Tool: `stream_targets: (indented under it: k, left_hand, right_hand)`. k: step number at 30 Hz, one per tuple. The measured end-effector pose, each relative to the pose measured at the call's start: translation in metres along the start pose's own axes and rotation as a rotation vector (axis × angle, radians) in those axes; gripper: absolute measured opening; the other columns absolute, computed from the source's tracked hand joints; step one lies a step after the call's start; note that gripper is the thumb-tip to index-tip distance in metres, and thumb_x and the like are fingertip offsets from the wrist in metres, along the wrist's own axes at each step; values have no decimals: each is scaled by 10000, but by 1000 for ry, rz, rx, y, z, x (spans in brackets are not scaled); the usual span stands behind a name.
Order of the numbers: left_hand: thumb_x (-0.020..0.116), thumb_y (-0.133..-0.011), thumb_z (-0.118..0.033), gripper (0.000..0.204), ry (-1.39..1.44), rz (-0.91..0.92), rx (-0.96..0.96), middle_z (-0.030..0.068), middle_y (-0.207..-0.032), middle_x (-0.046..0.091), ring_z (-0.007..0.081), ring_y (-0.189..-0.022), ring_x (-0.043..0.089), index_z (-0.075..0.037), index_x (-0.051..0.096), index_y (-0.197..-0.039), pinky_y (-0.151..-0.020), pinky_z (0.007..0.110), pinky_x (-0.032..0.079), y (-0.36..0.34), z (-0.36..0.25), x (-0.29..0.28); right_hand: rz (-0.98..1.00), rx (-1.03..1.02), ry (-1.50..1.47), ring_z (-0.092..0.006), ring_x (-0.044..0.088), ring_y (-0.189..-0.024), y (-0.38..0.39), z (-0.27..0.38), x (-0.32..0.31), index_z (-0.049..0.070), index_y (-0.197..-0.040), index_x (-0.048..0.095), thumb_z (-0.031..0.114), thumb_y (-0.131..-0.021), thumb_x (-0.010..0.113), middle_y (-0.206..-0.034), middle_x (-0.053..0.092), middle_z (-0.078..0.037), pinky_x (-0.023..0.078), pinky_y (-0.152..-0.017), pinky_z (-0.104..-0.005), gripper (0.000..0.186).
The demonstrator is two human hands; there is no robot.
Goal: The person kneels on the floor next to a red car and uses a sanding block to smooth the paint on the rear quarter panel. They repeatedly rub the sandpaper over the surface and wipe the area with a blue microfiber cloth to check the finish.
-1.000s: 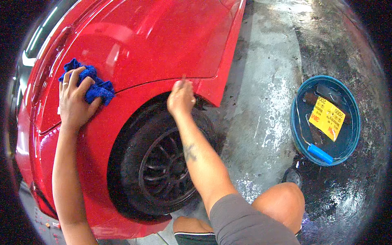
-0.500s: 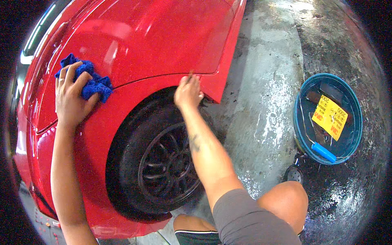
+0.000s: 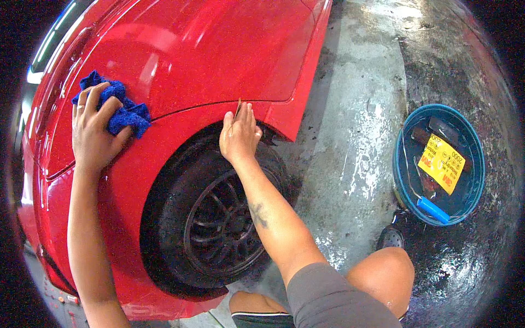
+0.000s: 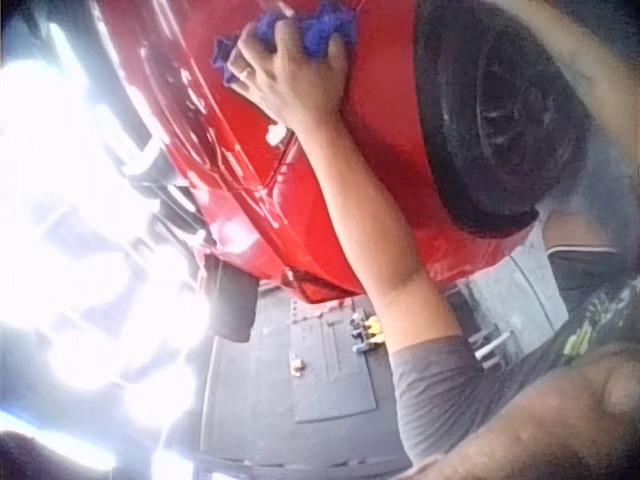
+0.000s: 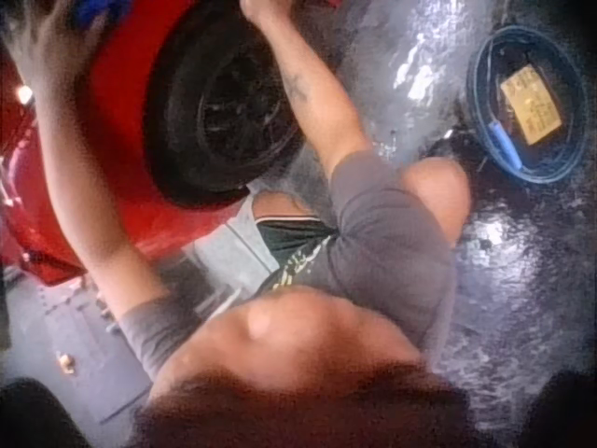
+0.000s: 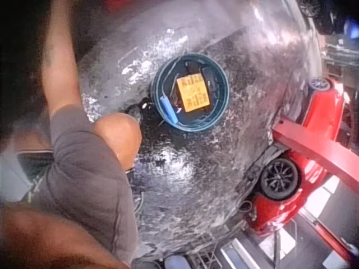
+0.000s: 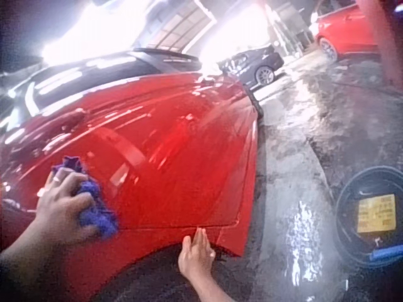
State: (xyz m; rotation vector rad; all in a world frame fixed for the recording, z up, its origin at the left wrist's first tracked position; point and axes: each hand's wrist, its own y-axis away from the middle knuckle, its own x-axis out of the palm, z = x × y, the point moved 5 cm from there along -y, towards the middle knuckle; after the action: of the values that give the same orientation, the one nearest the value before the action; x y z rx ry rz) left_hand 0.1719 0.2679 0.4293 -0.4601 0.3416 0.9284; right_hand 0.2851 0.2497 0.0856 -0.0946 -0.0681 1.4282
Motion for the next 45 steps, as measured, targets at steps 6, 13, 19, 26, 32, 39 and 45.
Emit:
stream_targets:
  k: [6, 13, 19, 26, 32, 39, 45]
  left_hand:
    - [839, -664, -229, 419, 4, -42, 24, 124, -1400, 621, 393, -1334, 553, -118, 689, -1039, -1101, 549, 453, 0, 0, 2]
    - [853, -667, -225, 412, 12, -49, 24, 119, -1399, 624, 385, -1330, 557, -122, 704, -1037, -1102, 553, 455, 3, -1, 2]
    - [868, -668, -222, 416, 47, -60, 34, 120, -1405, 622, 386, -1329, 558, -122, 710, -1040, -1104, 547, 454, -5, -4, 2]
    - [858, -681, -234, 420, 19, -55, 18, 117, -1429, 614, 388, -1343, 551, -131, 706, -1059, -1120, 552, 446, 5, 1, 0]
    - [855, -690, -256, 423, 50, -70, 37, 107, -1436, 613, 383, -1359, 545, -142, 702, -1067, -1137, 551, 438, -1, -5, -2]
    - [861, -694, -272, 431, 44, -30, 0, 101, -1427, 616, 380, -1373, 533, -155, 708, -1079, -1145, 551, 434, 6, 3, 3]
    - [855, -696, -295, 436, 39, -90, 39, 95, -1420, 621, 379, -1339, 554, -152, 718, -1084, -1140, 547, 440, -1, -3, 1]
  right_hand:
    - [120, 243, -126, -449, 465, -1514, -40, -12, -21, -94, -1593, 401, 392, -1141, 408, -1641, 455, -313, 377, -1215, -607, 663]
    - [12, 254, -52, -410, 441, -1543, -41, -39, -9, -16, -1622, 394, 443, -1149, 377, -1651, 465, -265, 355, -1162, -721, 659]
    - [-42, 29, -114, -487, 522, -1438, -53, -80, -2, -47, -1549, 474, 397, -1150, 416, -1515, 573, -322, 408, -1188, -578, 600]
    - [-69, -413, 39, -418, 357, -1588, 85, 106, -3, -79, -1588, 391, 381, -1079, 578, -1681, 374, -318, 309, -1192, -696, 711]
    - [-11, -19, 104, -375, 335, -1610, 14, 12, -12, 4, -1655, 335, 473, -1152, 368, -1739, 323, -247, 297, -1212, -701, 688]
    - [-75, -428, 92, -439, 329, -1598, 83, 104, 2, -38, -1620, 349, 402, -1112, 506, -1703, 348, -299, 323, -1222, -661, 690]
    - [-36, -38, 67, -432, 322, -1601, 3, 41, -14, -96, -1617, 345, 432, -1156, 374, -1696, 364, -305, 308, -1250, -615, 702]
